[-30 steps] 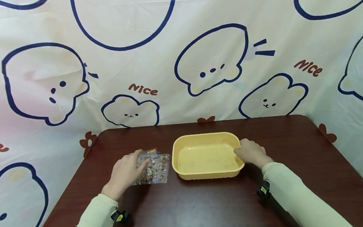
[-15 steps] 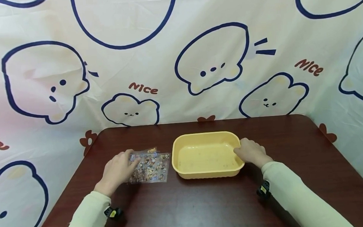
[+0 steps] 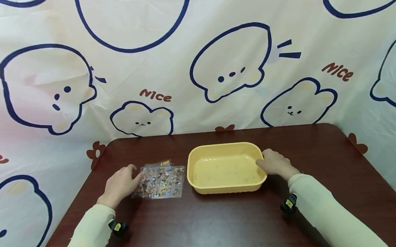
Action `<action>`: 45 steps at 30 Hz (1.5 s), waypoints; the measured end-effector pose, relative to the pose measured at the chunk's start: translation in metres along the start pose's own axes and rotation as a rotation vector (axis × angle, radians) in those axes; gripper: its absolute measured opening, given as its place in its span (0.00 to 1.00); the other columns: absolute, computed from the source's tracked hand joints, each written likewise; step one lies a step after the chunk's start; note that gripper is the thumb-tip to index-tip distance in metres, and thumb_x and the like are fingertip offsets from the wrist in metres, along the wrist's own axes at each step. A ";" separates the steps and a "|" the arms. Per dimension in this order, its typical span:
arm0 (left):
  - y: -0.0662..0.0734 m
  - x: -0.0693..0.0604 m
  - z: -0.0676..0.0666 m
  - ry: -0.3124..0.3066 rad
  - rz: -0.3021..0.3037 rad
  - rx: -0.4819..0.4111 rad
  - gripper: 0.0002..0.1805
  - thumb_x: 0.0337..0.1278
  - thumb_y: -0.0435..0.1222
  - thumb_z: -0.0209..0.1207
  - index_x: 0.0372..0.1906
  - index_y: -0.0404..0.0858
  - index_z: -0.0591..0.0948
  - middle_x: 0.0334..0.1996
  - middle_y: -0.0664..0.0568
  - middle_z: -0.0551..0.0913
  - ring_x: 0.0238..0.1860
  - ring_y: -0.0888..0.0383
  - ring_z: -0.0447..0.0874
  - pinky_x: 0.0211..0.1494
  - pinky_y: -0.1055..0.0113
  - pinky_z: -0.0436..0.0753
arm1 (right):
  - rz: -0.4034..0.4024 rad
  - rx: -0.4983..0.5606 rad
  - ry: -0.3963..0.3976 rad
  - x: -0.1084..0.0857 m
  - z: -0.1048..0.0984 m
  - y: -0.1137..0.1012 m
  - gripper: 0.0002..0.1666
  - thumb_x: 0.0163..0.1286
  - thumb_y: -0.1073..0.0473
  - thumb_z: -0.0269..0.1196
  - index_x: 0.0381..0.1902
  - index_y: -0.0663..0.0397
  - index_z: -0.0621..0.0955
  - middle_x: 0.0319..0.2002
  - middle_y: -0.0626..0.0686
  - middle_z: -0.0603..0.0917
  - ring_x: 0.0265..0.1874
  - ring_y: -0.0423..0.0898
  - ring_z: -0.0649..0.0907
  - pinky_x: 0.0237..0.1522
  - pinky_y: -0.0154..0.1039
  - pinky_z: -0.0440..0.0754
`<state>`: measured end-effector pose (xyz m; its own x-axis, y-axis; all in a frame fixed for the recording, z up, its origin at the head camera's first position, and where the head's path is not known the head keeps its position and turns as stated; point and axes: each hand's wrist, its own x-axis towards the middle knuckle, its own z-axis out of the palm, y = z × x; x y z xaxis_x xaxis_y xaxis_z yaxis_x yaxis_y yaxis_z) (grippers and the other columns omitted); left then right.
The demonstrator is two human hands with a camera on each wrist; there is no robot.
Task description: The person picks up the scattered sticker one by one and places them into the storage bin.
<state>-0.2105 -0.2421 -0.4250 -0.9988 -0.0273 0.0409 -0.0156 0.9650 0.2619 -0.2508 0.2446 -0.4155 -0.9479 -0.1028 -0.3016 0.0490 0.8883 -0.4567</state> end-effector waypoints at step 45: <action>-0.015 0.008 0.011 -0.195 -0.149 -0.094 0.29 0.57 0.51 0.70 0.10 0.44 0.70 0.08 0.56 0.63 0.13 0.59 0.65 0.18 0.67 0.63 | -0.014 0.070 0.046 0.001 0.006 0.003 0.21 0.74 0.54 0.49 0.43 0.65 0.81 0.22 0.52 0.81 0.20 0.43 0.81 0.24 0.37 0.76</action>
<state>-0.2191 -0.2537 -0.4393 -0.9761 -0.1071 -0.1891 -0.1674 0.9254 0.3401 -0.2495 0.2441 -0.4222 -0.9619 -0.0926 -0.2571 0.0564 0.8534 -0.5182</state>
